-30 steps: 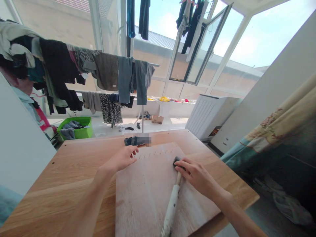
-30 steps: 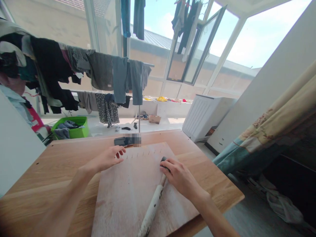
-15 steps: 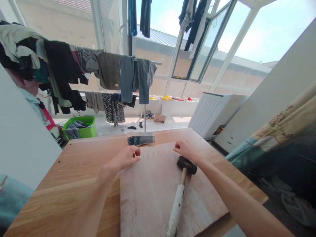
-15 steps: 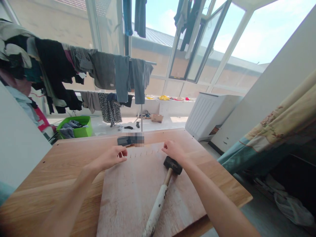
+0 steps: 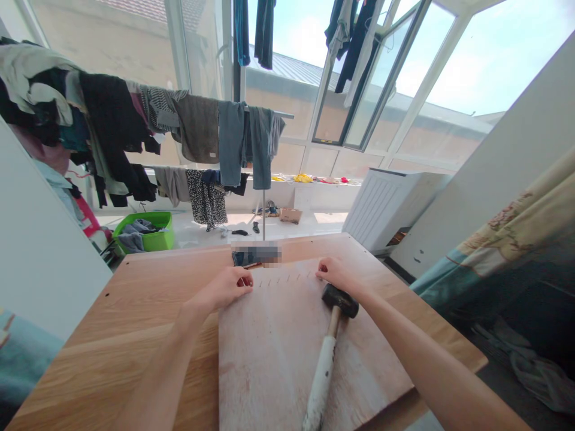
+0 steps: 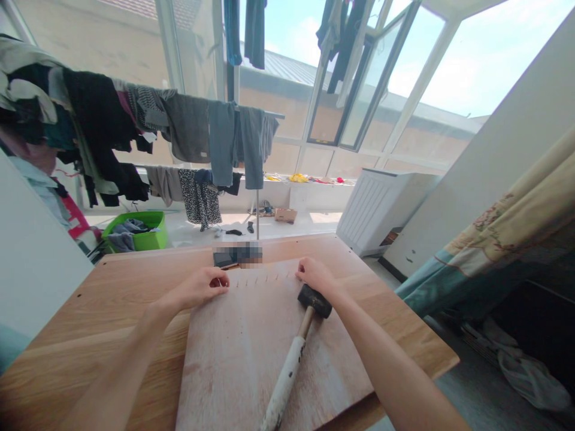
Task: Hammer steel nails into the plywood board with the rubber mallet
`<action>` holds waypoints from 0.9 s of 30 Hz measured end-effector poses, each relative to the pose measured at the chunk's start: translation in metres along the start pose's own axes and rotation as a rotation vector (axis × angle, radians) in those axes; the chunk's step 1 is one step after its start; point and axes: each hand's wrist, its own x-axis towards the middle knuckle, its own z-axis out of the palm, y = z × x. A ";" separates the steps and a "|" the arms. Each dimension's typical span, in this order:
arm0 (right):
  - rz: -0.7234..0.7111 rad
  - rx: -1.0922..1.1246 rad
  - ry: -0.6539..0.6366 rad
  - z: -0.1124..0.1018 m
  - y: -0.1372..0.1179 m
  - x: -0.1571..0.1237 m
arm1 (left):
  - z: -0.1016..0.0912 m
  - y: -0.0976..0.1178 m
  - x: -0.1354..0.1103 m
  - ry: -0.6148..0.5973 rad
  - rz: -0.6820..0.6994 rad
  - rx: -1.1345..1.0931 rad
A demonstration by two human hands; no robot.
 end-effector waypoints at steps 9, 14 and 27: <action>-0.017 -0.032 0.046 -0.001 -0.003 0.001 | 0.003 0.007 0.004 0.130 0.058 -0.165; -0.019 -0.046 0.058 -0.001 -0.005 -0.001 | 0.006 0.005 0.004 0.136 0.086 -0.065; -0.015 -0.029 0.030 -0.004 -0.006 -0.001 | 0.012 0.026 0.001 0.117 0.089 0.077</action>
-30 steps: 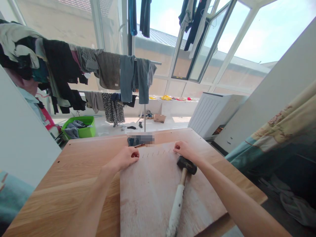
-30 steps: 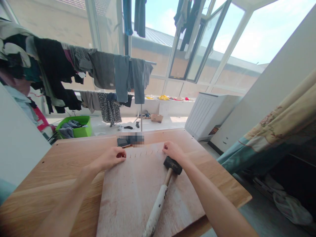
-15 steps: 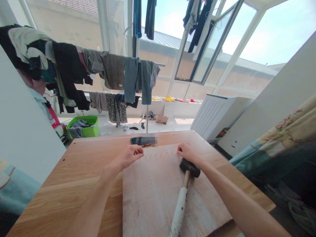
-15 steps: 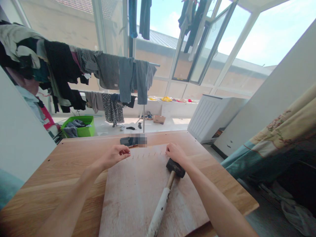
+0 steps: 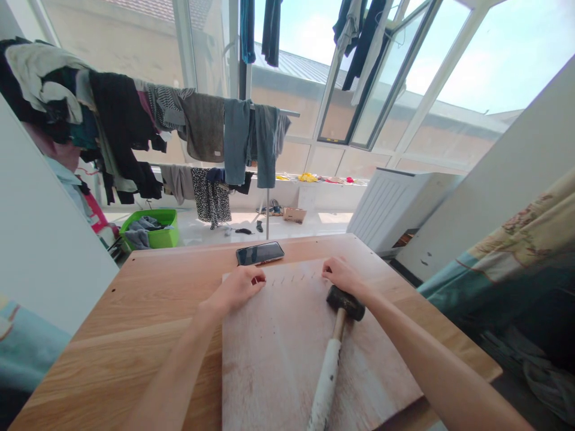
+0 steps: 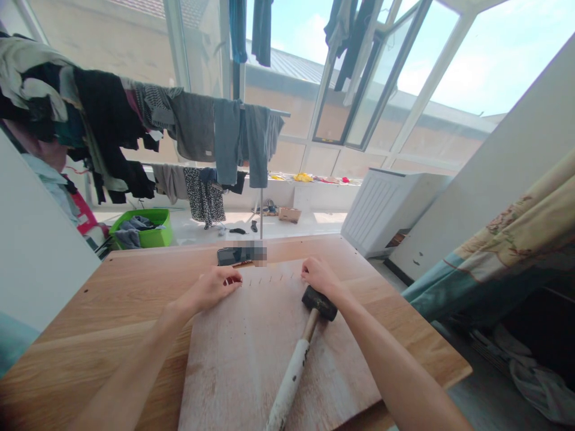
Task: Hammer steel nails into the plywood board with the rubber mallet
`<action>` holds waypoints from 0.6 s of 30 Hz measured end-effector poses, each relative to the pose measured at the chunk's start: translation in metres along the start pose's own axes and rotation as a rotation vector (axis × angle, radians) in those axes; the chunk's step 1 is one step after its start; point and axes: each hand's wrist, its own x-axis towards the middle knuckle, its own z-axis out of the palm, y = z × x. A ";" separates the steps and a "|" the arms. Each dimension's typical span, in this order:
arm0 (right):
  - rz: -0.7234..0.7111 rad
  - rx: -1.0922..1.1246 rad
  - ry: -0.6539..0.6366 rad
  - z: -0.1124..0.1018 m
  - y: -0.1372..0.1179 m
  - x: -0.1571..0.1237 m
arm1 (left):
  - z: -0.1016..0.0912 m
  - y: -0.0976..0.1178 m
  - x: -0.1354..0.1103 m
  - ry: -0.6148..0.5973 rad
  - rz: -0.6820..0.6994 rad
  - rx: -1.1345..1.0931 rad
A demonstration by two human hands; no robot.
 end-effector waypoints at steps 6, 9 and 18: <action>0.017 0.006 -0.007 -0.006 0.002 -0.004 | 0.006 -0.003 0.001 0.033 0.016 -0.038; 0.022 0.002 0.008 -0.010 0.001 -0.005 | 0.009 -0.007 0.002 0.042 0.028 -0.063; -0.014 0.002 0.037 -0.018 -0.007 -0.010 | 0.019 -0.005 0.011 0.192 0.029 -0.217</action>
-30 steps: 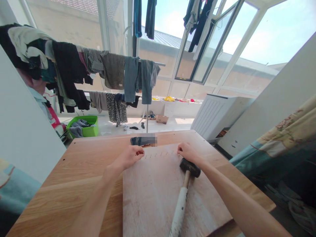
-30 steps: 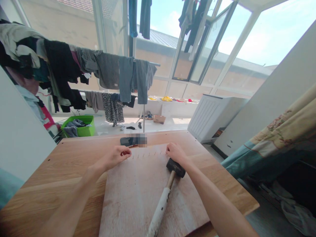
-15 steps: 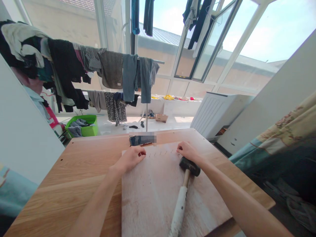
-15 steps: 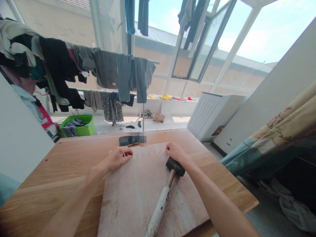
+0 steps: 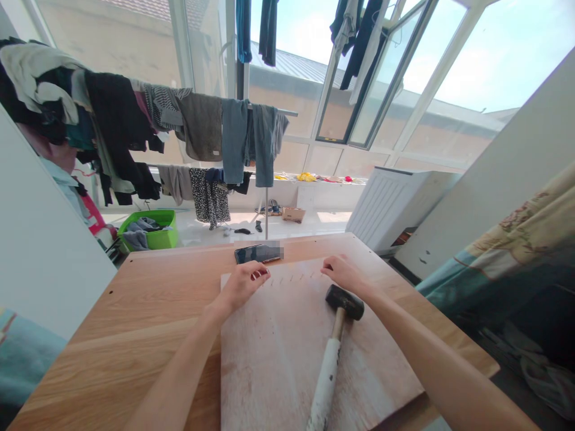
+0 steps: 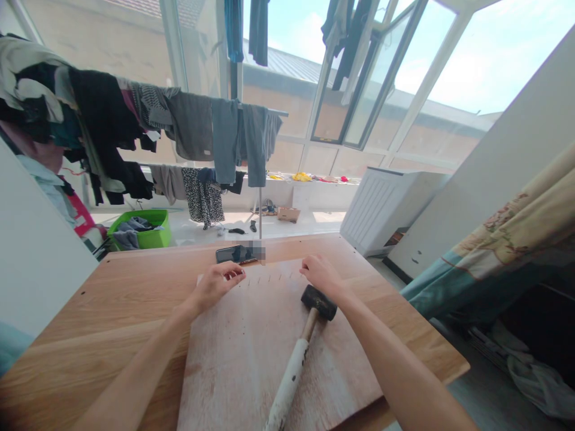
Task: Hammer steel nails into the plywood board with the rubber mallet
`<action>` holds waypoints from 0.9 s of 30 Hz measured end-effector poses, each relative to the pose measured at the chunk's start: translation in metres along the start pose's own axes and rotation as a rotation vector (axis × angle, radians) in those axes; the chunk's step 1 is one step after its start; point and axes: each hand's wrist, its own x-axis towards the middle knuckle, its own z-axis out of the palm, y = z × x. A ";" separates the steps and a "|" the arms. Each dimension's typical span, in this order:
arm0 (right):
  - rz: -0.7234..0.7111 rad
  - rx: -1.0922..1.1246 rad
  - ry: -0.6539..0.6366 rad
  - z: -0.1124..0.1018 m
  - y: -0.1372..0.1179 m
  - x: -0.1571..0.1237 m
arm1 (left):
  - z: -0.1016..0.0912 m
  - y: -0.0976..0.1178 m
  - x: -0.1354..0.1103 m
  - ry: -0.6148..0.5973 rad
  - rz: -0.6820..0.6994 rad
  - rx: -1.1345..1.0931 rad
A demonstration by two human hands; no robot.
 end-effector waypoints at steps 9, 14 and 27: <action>-0.054 -0.005 0.043 -0.022 -0.007 -0.006 | 0.013 0.008 -0.001 -0.040 0.005 0.048; -0.087 0.007 0.117 -0.056 -0.005 -0.006 | 0.009 0.010 0.000 -0.054 -0.002 0.071; -0.070 0.039 -0.159 -0.005 -0.014 0.013 | 0.013 0.010 -0.002 -0.091 -0.023 0.169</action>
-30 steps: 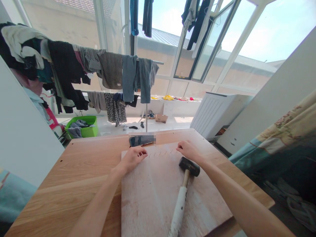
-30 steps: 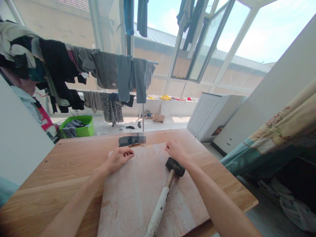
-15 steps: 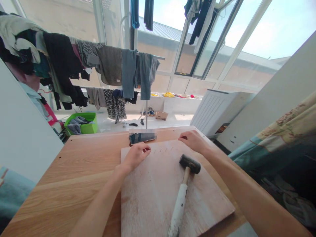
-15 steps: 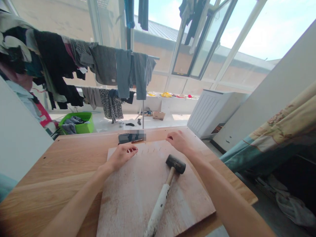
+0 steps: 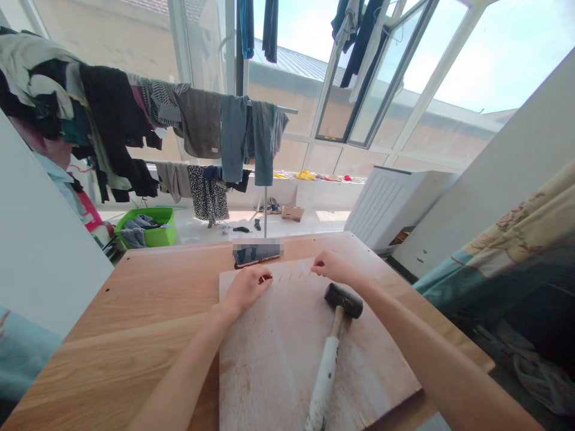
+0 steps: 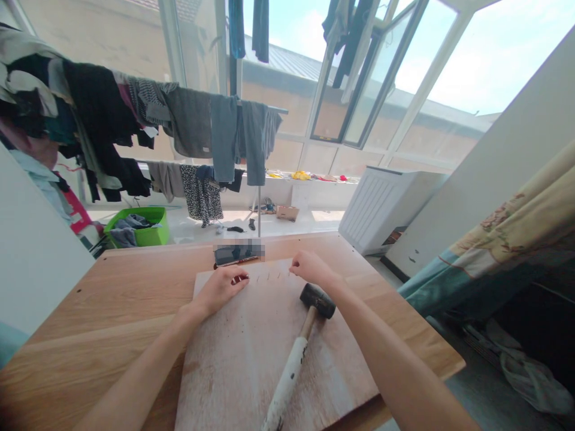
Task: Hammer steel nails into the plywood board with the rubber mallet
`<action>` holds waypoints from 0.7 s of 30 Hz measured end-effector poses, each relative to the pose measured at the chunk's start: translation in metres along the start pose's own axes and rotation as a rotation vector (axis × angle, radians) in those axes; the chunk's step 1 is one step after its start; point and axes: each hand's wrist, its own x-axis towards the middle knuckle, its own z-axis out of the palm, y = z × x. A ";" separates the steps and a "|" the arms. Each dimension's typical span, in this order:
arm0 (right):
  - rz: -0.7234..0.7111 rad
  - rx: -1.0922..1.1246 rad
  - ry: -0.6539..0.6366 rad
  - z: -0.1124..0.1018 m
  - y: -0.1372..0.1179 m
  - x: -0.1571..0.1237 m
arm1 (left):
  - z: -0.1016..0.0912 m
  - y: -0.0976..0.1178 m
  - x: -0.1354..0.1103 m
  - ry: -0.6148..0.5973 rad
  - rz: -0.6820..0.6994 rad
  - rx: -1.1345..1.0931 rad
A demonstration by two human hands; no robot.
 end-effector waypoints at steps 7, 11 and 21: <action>0.019 -0.027 0.046 0.007 -0.006 0.004 | 0.008 -0.002 0.001 0.040 -0.004 -0.012; 0.010 -0.022 0.080 0.006 -0.012 0.000 | 0.008 0.003 0.003 0.137 -0.010 -0.093; -0.085 -0.004 -0.009 -0.016 -0.022 -0.011 | 0.022 0.018 0.009 0.084 -0.044 0.021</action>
